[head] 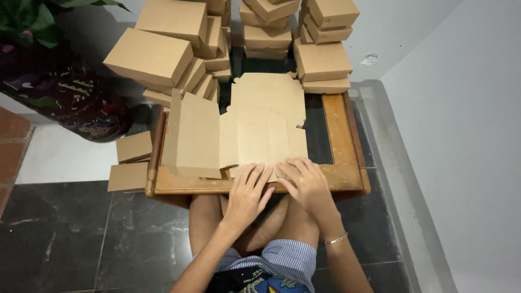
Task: Assembling cardboard boxes by folding pre-scored sheets and tucking flaps into place.
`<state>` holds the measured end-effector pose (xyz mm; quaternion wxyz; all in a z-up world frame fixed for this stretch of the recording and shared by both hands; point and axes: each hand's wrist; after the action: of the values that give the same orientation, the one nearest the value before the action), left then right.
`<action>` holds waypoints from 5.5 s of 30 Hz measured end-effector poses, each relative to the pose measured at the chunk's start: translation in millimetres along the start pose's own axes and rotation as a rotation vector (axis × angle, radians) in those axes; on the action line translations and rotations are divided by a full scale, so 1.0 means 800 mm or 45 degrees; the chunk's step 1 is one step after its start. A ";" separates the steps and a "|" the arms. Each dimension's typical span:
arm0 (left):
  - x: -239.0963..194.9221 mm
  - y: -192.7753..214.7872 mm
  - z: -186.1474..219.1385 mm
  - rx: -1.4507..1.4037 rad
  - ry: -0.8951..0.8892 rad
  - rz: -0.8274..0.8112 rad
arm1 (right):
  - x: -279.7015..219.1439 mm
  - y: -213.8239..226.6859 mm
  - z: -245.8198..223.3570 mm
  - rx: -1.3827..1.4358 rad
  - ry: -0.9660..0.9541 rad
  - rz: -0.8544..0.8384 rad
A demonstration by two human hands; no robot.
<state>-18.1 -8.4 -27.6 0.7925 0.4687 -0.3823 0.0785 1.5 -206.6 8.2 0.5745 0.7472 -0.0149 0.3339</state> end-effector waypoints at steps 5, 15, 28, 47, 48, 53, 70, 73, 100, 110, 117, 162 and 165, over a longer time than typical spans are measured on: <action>-0.001 -0.005 -0.001 -0.026 0.021 0.023 | 0.013 0.021 0.004 0.014 0.080 -0.011; -0.007 -0.015 -0.003 -0.066 0.078 0.061 | 0.027 0.012 -0.001 -0.095 0.107 0.068; -0.002 -0.019 0.001 -0.042 0.117 0.139 | 0.049 0.002 -0.006 0.256 -0.237 0.071; 0.002 -0.032 0.016 0.237 0.075 -0.027 | 0.086 -0.033 0.052 0.260 -0.834 -0.642; 0.002 -0.032 0.016 0.245 0.075 -0.032 | 0.088 -0.030 0.055 0.288 -0.833 -0.661; 0.002 -0.030 0.017 0.244 0.069 -0.033 | 0.083 -0.019 0.085 0.276 -0.785 -0.724; 0.011 -0.022 0.024 0.210 0.002 -0.051 | -0.046 -0.020 0.008 -0.131 -0.154 0.153; 0.014 -0.022 0.028 0.181 -0.005 -0.047 | -0.045 -0.016 0.013 -0.157 -0.168 0.091; 0.016 -0.023 0.035 0.232 0.015 -0.045 | 0.004 -0.008 0.019 -0.046 -0.029 -0.078; 0.006 -0.040 0.029 0.327 -0.001 -0.001 | 0.000 -0.014 0.031 0.048 -0.105 -0.201; 0.004 -0.046 0.029 0.361 0.027 0.020 | 0.015 0.010 0.006 0.105 -0.104 -0.206; 0.010 -0.031 0.034 0.134 0.185 0.131 | 0.017 0.001 0.006 0.585 -0.327 0.089; 0.010 -0.031 0.036 0.116 0.192 0.145 | 0.022 0.012 0.004 0.664 -0.395 0.093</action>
<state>-16.0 -46.6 -31.2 0.7911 0.4746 -0.3435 0.1758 12.3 -206.1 25.1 0.3417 0.9105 -0.0432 0.2289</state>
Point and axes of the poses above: each hand's wrist, its own x-axis towards the middle knuckle, its own y-axis out of the back of the hand, z = x × y, and after that the axes turned 10 degrees about z, right-handed
